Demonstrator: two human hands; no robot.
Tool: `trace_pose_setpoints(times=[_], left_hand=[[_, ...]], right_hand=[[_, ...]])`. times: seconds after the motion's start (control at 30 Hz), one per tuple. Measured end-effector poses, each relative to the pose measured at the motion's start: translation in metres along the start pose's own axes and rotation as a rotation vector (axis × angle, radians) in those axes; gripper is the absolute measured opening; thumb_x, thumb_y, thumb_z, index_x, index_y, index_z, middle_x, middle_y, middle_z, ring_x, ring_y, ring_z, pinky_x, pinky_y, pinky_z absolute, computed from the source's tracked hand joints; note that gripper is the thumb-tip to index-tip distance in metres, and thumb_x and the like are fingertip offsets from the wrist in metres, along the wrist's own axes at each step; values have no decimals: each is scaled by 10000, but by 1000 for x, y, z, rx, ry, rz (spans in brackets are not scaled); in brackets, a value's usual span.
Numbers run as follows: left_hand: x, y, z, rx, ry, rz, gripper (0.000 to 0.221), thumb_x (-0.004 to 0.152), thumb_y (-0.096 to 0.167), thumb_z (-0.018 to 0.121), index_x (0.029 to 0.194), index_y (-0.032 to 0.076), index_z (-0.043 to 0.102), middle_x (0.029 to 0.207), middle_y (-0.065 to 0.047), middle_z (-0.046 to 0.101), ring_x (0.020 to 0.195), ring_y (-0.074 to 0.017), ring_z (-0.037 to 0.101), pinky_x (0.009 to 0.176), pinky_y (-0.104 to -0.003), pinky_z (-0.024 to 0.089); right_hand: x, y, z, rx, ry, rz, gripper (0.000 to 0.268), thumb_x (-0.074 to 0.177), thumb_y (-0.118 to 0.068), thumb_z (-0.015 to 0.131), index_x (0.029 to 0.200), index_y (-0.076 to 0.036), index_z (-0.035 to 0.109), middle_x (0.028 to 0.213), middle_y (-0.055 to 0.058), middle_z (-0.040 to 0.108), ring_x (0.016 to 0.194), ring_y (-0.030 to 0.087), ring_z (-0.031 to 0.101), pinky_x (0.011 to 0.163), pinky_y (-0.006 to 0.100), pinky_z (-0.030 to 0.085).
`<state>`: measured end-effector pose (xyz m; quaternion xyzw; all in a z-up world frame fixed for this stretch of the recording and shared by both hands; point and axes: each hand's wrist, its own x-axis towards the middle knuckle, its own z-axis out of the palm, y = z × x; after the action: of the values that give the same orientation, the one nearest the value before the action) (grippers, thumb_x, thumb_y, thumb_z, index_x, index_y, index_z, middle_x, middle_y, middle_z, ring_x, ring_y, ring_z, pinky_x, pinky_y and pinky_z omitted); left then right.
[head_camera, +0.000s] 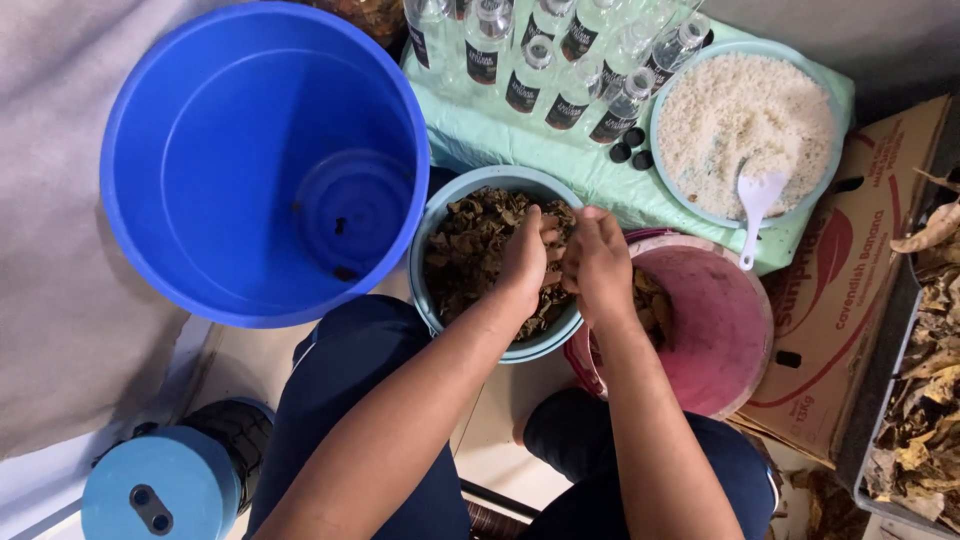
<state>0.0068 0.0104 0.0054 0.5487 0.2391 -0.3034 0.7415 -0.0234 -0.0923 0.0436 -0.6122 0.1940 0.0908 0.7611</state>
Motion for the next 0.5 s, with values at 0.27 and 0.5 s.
trace_pose_setpoints(times=[0.27, 0.5], left_hand=[[-12, -10, 2, -288, -74, -36, 657, 1045, 627, 421, 1355, 99, 661, 646, -64, 555, 413, -167, 522, 290, -256, 370], [9, -25, -2, -233, 40, -58, 654, 1081, 526, 475, 1525, 45, 447, 1234, -240, 609, 943, -325, 704, 610, -381, 602]], right_hand=[[-6, 3, 21, -90, 5, -136, 469, 1115, -88, 186, 1570, -124, 292, 717, 22, 432, 527, 80, 318, 456, 271, 315], [5, 48, 10, -157, -138, -307, 816, 977, 171, 232, 1672, -212, 46, 1446, 268, 440, 1289, 398, 508, 1079, 551, 399]])
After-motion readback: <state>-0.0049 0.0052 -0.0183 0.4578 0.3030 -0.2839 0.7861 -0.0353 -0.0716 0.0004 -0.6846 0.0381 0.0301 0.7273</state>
